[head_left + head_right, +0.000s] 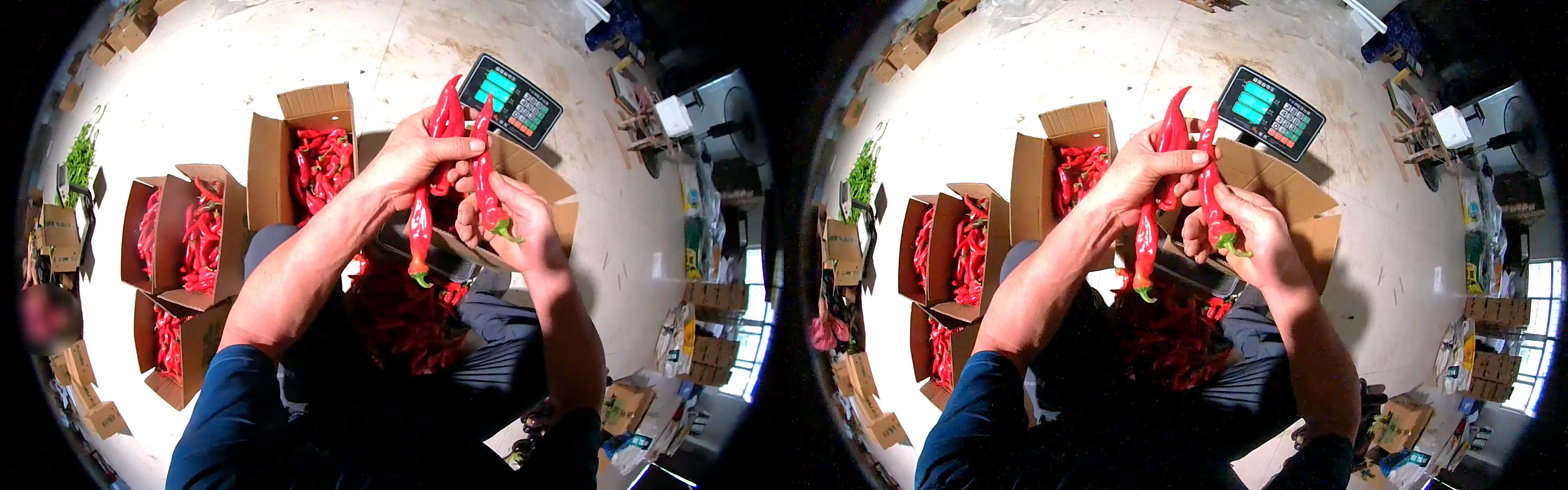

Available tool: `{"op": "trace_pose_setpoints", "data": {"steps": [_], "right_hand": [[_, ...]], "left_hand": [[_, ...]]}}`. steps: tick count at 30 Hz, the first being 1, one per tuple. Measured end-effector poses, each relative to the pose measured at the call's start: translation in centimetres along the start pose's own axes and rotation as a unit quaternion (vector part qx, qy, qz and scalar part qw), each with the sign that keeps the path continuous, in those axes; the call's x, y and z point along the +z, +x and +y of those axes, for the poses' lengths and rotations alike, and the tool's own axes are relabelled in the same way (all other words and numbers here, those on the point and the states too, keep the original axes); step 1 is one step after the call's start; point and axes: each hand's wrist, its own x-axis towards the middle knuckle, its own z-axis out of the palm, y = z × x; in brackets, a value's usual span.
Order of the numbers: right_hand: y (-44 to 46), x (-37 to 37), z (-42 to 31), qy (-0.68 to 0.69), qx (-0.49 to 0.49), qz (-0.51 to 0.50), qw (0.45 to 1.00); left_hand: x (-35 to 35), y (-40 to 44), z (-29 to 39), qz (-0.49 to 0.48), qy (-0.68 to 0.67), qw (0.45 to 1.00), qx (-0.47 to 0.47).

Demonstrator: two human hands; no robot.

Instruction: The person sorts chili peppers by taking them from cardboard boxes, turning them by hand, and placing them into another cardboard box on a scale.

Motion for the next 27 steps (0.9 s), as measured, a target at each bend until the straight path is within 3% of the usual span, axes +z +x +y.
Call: {"op": "trace_pose_setpoints", "data": {"steps": [8,12,14,17,20,23,26,27], "right_hand": [[-0.1,0.2,-0.9,-0.057,0.020,0.031,0.998],[-0.1,-2.4,-1.9,-0.198,-0.035,0.106,0.974],[0.4,-4.7,-1.1,-0.388,-0.089,0.208,0.893],[0.0,-6.2,-0.4,-0.530,-0.210,0.248,0.783],[-1.2,0.5,-0.9,-0.345,-0.069,0.138,0.926],[-0.9,4.1,1.9,-0.362,-0.080,0.069,0.926],[-0.2,3.9,2.5,-0.556,-0.108,0.119,0.816],[-0.1,3.4,2.6,-0.454,-0.085,0.104,0.881]], "left_hand": [[0.3,0.1,-0.2,0.036,0.055,0.998,0.013],[0.0,0.4,0.1,0.111,0.044,0.993,-0.021],[-0.3,0.6,0.4,0.145,0.009,0.989,0.000],[-0.6,0.7,0.4,0.175,-0.030,0.984,0.010],[-0.6,0.7,0.2,0.208,-0.020,0.978,0.024],[0.1,0.9,-0.5,0.234,0.004,0.971,0.038],[-0.7,0.9,-0.3,0.224,-0.028,0.974,0.015],[-1.2,1.1,0.2,0.248,-0.094,0.964,0.003]]}}
